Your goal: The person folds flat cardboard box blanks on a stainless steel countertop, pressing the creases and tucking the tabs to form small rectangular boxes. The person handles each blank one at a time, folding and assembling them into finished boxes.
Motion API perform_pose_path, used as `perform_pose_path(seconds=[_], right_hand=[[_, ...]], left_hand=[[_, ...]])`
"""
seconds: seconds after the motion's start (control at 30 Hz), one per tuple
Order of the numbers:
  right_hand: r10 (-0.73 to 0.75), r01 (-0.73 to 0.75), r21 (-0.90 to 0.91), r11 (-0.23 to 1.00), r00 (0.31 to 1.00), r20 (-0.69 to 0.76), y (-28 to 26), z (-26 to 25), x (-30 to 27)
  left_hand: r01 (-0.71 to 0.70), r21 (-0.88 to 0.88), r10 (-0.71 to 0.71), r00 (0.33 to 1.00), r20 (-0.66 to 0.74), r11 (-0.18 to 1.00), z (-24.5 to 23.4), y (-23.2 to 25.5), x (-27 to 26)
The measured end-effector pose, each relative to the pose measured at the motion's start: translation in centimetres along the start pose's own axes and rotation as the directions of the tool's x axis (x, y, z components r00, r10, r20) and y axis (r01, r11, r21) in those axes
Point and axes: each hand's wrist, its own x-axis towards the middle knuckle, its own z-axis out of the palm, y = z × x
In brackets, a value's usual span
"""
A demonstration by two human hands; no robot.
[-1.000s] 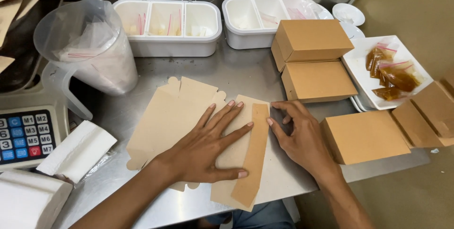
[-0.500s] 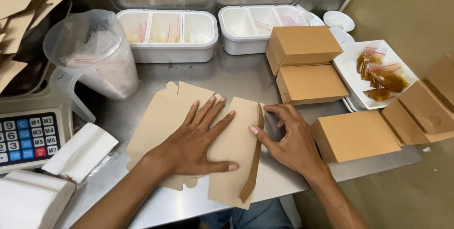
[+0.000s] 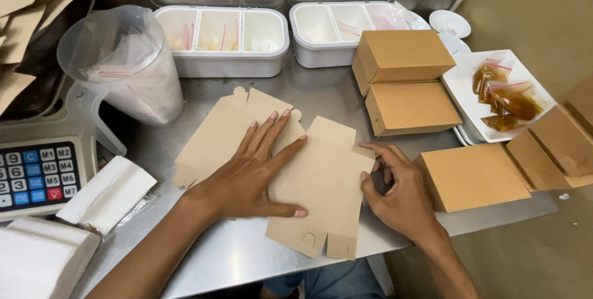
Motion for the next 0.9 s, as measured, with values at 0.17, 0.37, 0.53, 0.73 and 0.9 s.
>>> perform_pose_path(seconds=[0.17, 0.37, 0.53, 0.73, 0.9], right_hand=[[0.021, -0.021, -0.012, 1.0, 1.0, -0.009, -0.6, -0.4, -1.6], [-0.07, 0.071, -0.015, 0.997, 0.996, 0.054, -1.6, -0.9, -4.4], [-0.284, 0.281, 0.041, 0.959, 0.951, 0.119, -4.0, -0.3, -6.4], [-0.275, 0.267, 0.09, 0.96, 0.957, 0.096, -3.5, 1.1, -6.5], [-0.319, 0.311, 0.081, 0.947, 0.94, 0.122, -3.2, 0.6, -5.5]], left_hand=[[0.044, -0.019, -0.044, 0.999, 0.004, 0.999, -0.3, -0.5, -0.1], [0.099, -0.089, -0.088, 0.99, 0.114, 0.991, -0.9, -1.0, -0.2], [0.155, -0.019, -0.153, 0.985, 0.085, 0.988, -0.7, 0.3, -0.1], [0.167, 0.088, -0.172, 0.983, 0.061, 0.982, 2.1, 1.8, 0.3], [0.115, 0.142, -0.116, 0.993, -0.005, 0.983, 2.8, 1.1, 0.1]])
